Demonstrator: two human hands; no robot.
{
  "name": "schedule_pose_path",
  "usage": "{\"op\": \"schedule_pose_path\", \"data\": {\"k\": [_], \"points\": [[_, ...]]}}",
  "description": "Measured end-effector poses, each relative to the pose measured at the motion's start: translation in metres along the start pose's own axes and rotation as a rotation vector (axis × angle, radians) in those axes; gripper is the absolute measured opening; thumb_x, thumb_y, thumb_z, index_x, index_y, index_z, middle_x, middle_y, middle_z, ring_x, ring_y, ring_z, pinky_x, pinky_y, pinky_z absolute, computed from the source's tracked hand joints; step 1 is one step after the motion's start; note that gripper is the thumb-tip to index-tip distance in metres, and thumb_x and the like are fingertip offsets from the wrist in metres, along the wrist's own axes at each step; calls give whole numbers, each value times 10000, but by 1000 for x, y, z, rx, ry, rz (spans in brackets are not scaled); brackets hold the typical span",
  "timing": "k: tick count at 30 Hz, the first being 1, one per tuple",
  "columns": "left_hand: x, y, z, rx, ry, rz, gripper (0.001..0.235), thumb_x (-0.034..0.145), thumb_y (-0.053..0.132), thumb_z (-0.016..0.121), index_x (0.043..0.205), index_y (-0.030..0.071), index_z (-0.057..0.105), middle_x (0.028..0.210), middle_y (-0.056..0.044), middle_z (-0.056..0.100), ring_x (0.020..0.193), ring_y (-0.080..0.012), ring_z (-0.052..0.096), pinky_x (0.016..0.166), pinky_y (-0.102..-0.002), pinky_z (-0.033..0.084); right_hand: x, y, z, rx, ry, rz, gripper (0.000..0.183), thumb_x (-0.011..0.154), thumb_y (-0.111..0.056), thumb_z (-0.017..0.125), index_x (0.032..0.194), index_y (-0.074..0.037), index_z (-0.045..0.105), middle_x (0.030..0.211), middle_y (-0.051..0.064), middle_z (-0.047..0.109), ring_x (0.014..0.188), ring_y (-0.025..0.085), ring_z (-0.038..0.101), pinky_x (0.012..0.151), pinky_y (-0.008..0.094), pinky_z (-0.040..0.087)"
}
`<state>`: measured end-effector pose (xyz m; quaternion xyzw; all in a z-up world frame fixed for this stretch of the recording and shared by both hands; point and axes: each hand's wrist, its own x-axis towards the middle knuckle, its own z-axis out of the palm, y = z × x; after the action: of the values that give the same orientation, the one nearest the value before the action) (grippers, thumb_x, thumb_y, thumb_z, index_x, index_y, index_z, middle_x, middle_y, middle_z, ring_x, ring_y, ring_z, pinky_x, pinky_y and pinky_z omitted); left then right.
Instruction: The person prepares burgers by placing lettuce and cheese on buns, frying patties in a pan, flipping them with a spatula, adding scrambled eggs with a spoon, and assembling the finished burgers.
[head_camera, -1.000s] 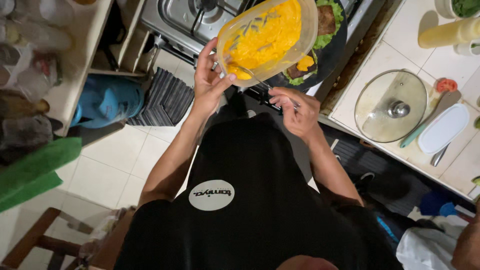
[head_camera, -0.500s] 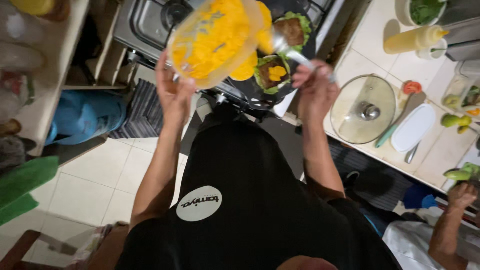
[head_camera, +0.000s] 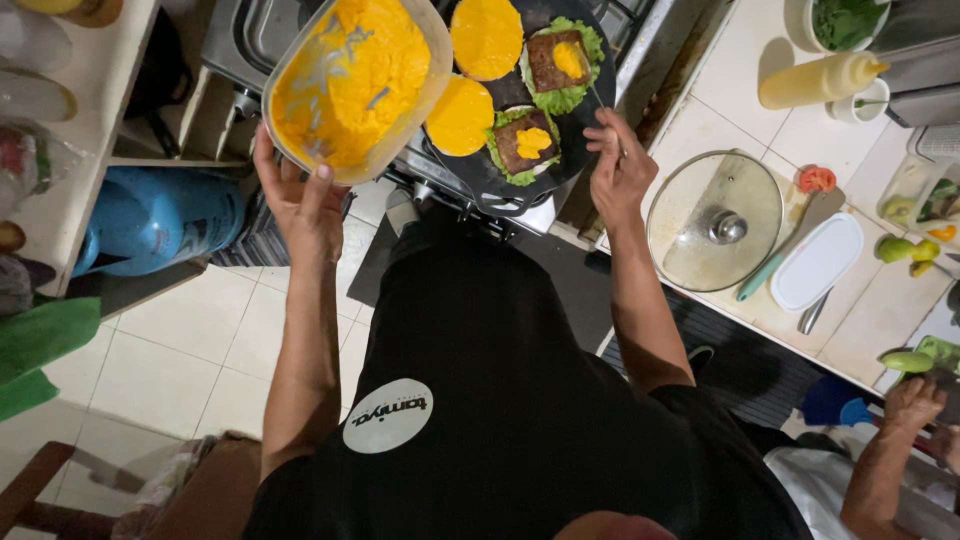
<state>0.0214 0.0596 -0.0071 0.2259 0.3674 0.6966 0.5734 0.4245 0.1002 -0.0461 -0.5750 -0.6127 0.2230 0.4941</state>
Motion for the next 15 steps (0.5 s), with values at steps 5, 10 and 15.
{"op": "schedule_pose_path", "data": {"k": [5,10,15], "points": [[2,0,6,8,4,-11,856,981,-12,722,1639,182,211,1621,-204,400,1450,-376,543,1038,-537,581,5,-3,-2,-96,-51,-25,301,1146,-153,508,1350,21,647,1227,212,735,996,259,783,793,336,659],[8,-1,5,4,-21,-4,857,982,-16,717,1639,174,201,1643,-212,383,1472,-378,527,1031,-544,583,12,-11,-4,-119,-64,-23,290,1145,-147,522,1336,27,653,1210,198,741,985,261,782,795,338,656],[12,-3,-9,-13,-19,-7,870,988,-23,711,1655,173,186,1640,-201,391,1471,-368,519,1075,-544,589,12,-27,-5,-124,-57,-68,276,1145,-141,525,1302,39,663,1194,202,746,967,250,783,778,328,649]]}}
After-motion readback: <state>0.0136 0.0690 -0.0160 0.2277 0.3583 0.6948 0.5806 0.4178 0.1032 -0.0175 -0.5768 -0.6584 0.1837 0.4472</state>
